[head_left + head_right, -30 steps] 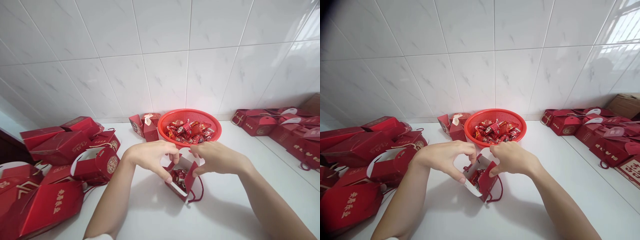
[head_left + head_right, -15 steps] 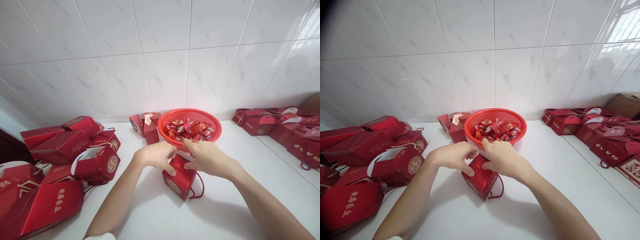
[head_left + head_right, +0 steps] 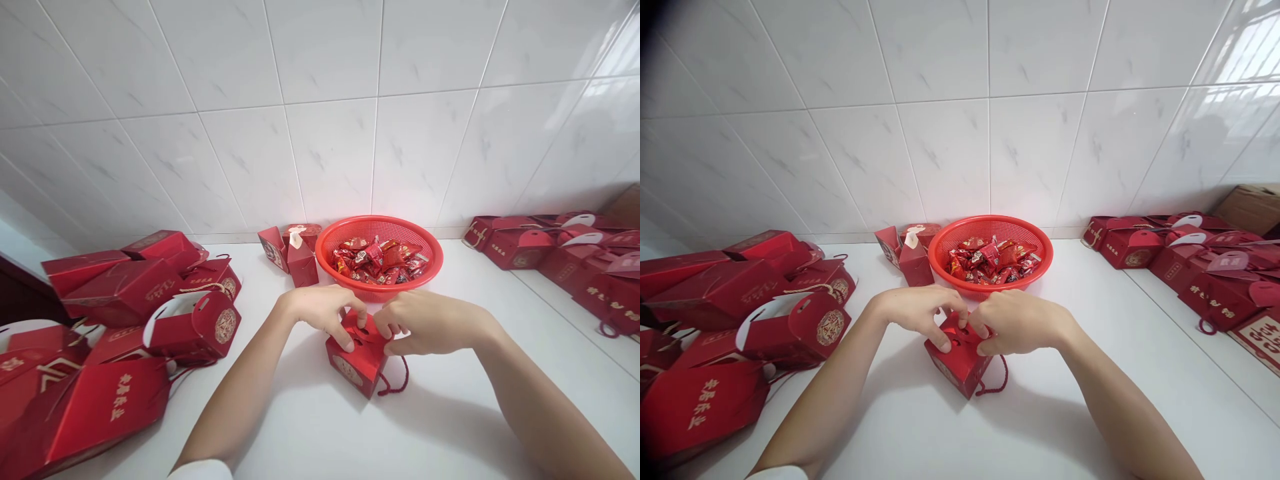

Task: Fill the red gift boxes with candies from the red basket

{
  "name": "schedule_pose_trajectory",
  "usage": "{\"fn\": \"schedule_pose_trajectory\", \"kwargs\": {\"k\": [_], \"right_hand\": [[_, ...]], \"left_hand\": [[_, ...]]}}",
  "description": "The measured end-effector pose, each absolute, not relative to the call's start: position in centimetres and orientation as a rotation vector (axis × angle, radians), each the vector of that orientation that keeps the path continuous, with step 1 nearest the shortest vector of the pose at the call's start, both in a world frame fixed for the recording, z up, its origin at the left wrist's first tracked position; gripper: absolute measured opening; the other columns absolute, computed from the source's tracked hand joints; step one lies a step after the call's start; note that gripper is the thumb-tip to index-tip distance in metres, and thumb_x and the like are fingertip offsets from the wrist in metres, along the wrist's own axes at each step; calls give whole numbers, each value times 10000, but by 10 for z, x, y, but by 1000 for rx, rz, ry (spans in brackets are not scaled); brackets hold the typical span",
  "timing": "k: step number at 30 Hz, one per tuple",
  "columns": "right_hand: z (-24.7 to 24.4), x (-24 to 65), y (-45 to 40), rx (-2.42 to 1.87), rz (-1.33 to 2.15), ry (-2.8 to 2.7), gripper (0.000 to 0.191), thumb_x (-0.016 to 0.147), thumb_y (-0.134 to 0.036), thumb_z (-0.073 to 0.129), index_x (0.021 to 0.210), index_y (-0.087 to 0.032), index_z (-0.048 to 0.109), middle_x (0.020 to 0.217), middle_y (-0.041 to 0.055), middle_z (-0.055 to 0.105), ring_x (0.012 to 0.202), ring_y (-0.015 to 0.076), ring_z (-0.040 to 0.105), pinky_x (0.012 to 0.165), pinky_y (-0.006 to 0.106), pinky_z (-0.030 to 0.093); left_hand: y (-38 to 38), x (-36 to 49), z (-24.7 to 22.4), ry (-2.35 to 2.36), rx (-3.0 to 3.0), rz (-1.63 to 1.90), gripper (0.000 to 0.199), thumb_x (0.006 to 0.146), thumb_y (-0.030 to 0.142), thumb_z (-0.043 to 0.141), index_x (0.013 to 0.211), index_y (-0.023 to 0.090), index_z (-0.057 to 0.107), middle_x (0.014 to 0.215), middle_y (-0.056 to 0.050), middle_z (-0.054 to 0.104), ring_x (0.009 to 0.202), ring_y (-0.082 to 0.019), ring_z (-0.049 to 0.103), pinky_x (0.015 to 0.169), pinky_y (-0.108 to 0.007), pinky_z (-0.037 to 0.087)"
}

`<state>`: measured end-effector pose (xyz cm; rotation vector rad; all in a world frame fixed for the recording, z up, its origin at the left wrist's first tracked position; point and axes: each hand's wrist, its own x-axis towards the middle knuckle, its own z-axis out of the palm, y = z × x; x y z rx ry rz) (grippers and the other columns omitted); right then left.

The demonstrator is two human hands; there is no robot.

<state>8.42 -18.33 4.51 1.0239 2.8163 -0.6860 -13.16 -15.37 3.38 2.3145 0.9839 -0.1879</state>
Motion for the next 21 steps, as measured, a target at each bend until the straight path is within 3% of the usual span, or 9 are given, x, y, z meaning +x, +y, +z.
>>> {"fn": "schedule_pose_trajectory", "kwargs": {"k": [7, 10, 12, 16, 21], "right_hand": [[42, 94, -168, 832, -907, 2671, 171, 804, -155, 627, 821, -219, 785, 772, 5, 739, 723, 160, 658, 551, 230, 383], [32, 89, -159, 750, -992, 2634, 202, 784, -207, 693, 957, -219, 796, 891, 22, 772, 806, 173, 686, 588, 220, 417], [24, 86, -152, 709, -1075, 2618, 205, 764, -217, 714, 951, -202, 795, 917, 29, 775, 806, 168, 687, 615, 219, 438], [14, 83, -140, 635, -1226, 2575, 156, 746, -199, 704, 876, -171, 785, 846, 24, 763, 778, 156, 670, 693, 238, 478], [20, 85, -138, 720, -1293, 2670, 68, 718, -154, 681, 774, -162, 720, 687, -7, 674, 655, 135, 611, 621, 238, 473]], "left_hand": [[-147, -133, 35, 1026, 2225, -302, 387, 661, 481, 802, 938, 235, 691, 999, -7, 668, 893, -202, 594, 671, -249, 410], [-148, -136, 38, 1103, 2234, -350, 378, 644, 474, 810, 899, 231, 673, 932, 4, 650, 845, -190, 578, 635, -246, 387], [-149, -138, 39, 1151, 2225, -348, 378, 633, 466, 816, 880, 224, 663, 920, 3, 637, 828, -185, 574, 617, -242, 384], [-151, -141, 43, 1201, 2254, -314, 463, 606, 495, 826, 954, 230, 673, 1016, -20, 575, 887, -198, 577, 647, -238, 416], [-151, -141, 42, 1221, 2239, -332, 572, 592, 501, 835, 1066, 241, 649, 1098, -35, 563, 976, -233, 568, 715, -259, 446]]}}
